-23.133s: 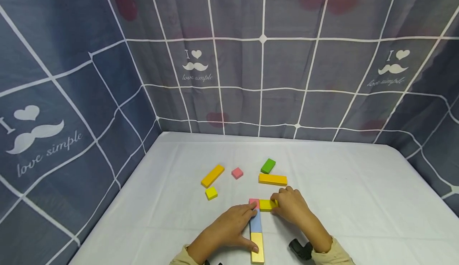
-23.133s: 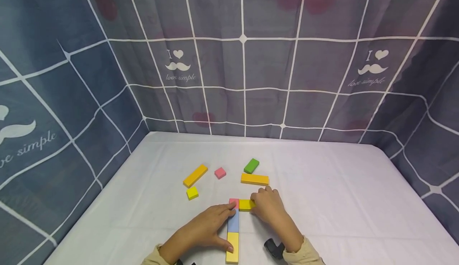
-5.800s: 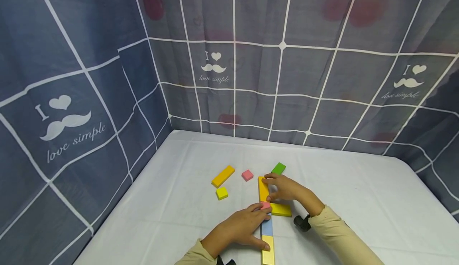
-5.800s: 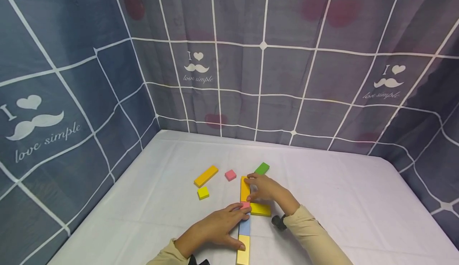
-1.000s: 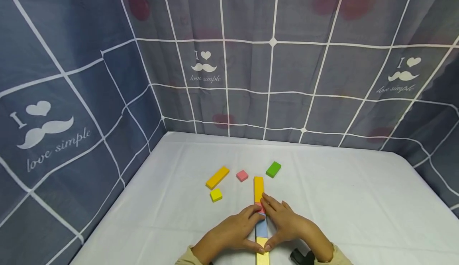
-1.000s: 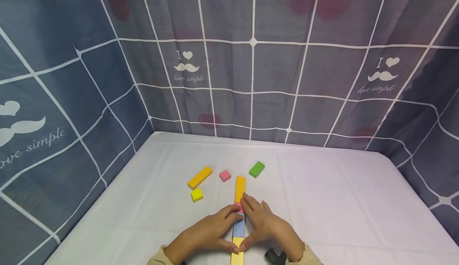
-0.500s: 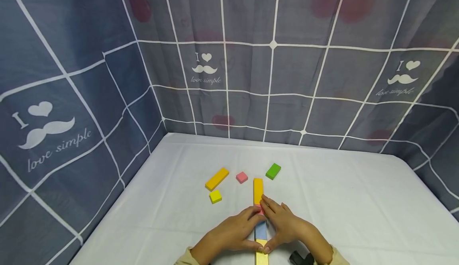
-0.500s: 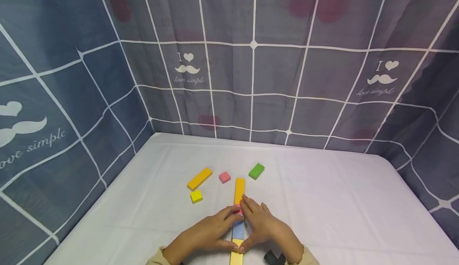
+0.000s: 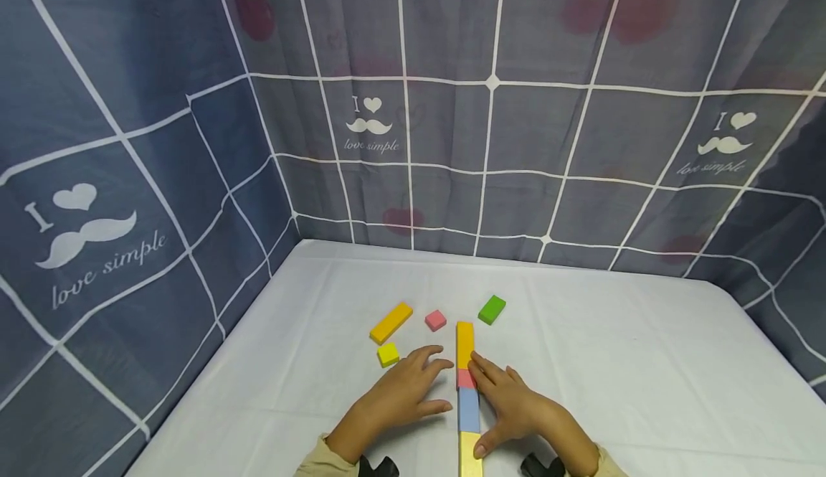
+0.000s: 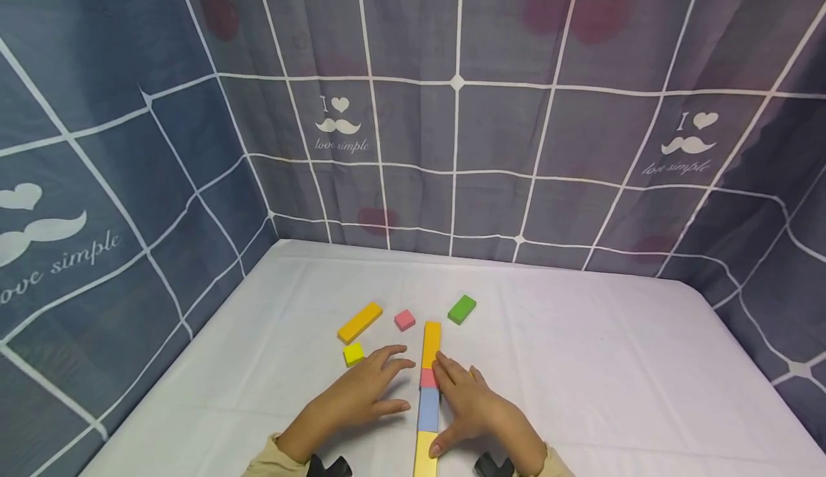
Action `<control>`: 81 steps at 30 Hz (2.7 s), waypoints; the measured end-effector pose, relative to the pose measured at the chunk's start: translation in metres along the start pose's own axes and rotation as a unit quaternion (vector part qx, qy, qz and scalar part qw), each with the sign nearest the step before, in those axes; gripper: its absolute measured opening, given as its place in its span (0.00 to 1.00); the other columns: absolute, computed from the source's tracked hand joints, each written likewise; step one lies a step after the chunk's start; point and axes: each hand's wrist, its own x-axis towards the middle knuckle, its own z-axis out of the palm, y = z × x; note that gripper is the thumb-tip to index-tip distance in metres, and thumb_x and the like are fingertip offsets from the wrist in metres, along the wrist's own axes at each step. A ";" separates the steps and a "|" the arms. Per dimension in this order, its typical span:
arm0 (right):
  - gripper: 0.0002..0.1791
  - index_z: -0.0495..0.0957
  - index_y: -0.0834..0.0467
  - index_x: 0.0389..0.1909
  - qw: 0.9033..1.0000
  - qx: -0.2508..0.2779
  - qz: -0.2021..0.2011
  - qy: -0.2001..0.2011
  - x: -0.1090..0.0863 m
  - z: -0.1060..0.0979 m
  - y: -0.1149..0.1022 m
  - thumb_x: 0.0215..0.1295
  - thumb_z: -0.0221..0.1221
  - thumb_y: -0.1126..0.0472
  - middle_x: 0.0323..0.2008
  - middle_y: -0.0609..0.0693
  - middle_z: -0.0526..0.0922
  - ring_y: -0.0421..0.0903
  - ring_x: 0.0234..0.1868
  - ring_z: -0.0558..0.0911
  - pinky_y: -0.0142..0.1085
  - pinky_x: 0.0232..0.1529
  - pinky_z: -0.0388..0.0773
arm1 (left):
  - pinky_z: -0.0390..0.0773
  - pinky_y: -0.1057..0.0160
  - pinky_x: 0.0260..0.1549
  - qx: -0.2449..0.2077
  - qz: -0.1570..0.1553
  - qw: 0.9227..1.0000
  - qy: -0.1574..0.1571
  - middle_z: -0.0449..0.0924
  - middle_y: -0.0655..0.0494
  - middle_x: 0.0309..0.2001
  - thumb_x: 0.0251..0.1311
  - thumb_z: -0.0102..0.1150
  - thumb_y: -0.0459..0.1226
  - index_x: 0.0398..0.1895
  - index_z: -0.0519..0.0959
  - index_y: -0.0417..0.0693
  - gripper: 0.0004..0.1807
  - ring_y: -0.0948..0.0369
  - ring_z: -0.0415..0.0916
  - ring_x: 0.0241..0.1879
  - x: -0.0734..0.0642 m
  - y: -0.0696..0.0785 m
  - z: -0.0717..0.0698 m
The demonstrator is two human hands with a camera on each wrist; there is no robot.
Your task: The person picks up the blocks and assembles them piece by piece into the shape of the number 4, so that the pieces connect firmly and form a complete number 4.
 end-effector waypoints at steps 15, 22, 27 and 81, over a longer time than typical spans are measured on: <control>0.67 0.51 0.66 0.71 1.000 -0.005 0.017 -0.003 0.001 0.001 -0.003 0.35 0.70 0.34 0.73 0.63 0.50 0.61 0.71 0.56 0.64 0.67 0.49 | 0.72 0.52 0.58 0.013 -0.063 0.996 0.055 0.67 0.45 0.63 0.56 0.61 0.54 0.55 0.73 0.52 0.27 0.52 0.66 0.63 -0.004 -0.024 -0.010; 0.68 0.51 0.66 0.71 1.000 -0.004 0.024 -0.001 0.002 -0.001 0.002 0.35 0.71 0.34 0.73 0.63 0.49 0.61 0.71 0.56 0.64 0.67 0.48 | 0.73 0.49 0.57 0.007 -0.072 0.996 0.057 0.68 0.43 0.63 0.56 0.62 0.52 0.54 0.74 0.50 0.26 0.50 0.68 0.62 0.002 -0.025 -0.010; 0.67 0.51 0.65 0.72 1.000 -0.003 0.029 0.001 0.002 -0.004 0.004 0.35 0.70 0.33 0.73 0.62 0.49 0.61 0.72 0.56 0.64 0.68 0.48 | 0.73 0.49 0.56 0.005 -0.077 0.996 0.052 0.68 0.43 0.62 0.56 0.62 0.52 0.54 0.74 0.49 0.26 0.49 0.68 0.62 0.007 -0.025 -0.010; 0.65 0.52 0.53 0.73 0.994 -0.081 0.072 -0.032 0.003 0.008 0.001 0.37 0.56 0.19 0.74 0.51 0.52 0.48 0.73 0.55 0.59 0.66 0.58 | 0.59 0.59 0.69 0.079 0.130 0.967 -0.203 0.56 0.67 0.73 0.53 0.63 0.55 0.72 0.58 0.64 0.42 0.59 0.56 0.70 0.209 -0.049 0.014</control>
